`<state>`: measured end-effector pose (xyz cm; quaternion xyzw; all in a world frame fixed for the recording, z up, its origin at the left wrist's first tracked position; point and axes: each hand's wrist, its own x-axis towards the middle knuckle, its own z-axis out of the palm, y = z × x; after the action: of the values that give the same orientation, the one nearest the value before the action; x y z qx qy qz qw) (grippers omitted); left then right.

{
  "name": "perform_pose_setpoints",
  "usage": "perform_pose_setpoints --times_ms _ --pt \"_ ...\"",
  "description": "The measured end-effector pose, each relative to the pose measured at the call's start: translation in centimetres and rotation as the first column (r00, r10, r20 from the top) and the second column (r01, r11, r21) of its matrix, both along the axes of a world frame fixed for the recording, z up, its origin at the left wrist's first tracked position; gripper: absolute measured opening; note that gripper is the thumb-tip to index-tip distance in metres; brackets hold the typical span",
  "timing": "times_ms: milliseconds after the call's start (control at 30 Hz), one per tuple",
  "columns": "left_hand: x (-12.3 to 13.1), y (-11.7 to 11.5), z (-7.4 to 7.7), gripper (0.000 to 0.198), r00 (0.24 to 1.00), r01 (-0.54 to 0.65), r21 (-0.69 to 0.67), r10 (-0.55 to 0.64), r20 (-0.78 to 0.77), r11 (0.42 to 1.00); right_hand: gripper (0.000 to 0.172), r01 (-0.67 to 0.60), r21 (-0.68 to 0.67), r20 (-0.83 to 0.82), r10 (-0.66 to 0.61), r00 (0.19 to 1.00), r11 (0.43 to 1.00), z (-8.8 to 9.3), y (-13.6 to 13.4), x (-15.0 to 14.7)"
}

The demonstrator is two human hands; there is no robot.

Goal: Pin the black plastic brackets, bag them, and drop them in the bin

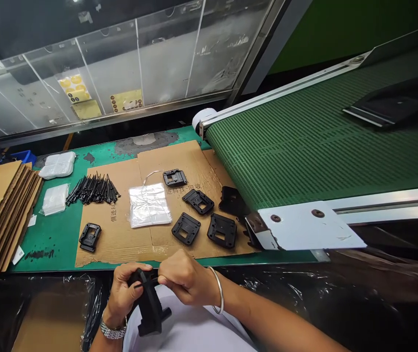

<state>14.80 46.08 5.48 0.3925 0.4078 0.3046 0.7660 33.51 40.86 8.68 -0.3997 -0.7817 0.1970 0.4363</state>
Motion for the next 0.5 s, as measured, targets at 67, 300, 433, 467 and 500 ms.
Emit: perform_pose_setpoints --times_ms 67,300,433,467,500 --pt "0.0 0.0 0.0 0.019 0.999 -0.049 -0.092 0.049 -0.004 0.995 0.033 -0.039 0.026 -0.004 0.039 0.999 0.999 0.1 -0.4 -0.2" --pt "-0.5 0.6 -0.3 0.030 0.998 -0.007 -0.048 0.010 0.056 0.999 0.035 -0.143 0.024 -0.017 0.144 0.989 0.989 0.1 -2.1 -1.2" --pt "-0.9 1.6 -0.2 0.032 0.995 0.068 0.149 -0.056 -0.083 0.987 0.047 0.060 -0.241 -0.174 -0.103 0.979 0.969 0.0 -1.7 -1.3" --pt "-0.9 1.8 0.0 0.032 0.986 0.122 0.243 -0.089 -0.140 0.962 0.050 0.055 -0.312 -0.186 -0.118 0.975 0.949 0.0 -1.5 -1.3" --pt "-0.7 2.0 0.2 0.032 0.974 0.187 0.344 -0.127 -0.188 0.920 0.053 0.025 -0.360 -0.192 -0.101 0.976 0.933 0.0 -1.3 -1.4"
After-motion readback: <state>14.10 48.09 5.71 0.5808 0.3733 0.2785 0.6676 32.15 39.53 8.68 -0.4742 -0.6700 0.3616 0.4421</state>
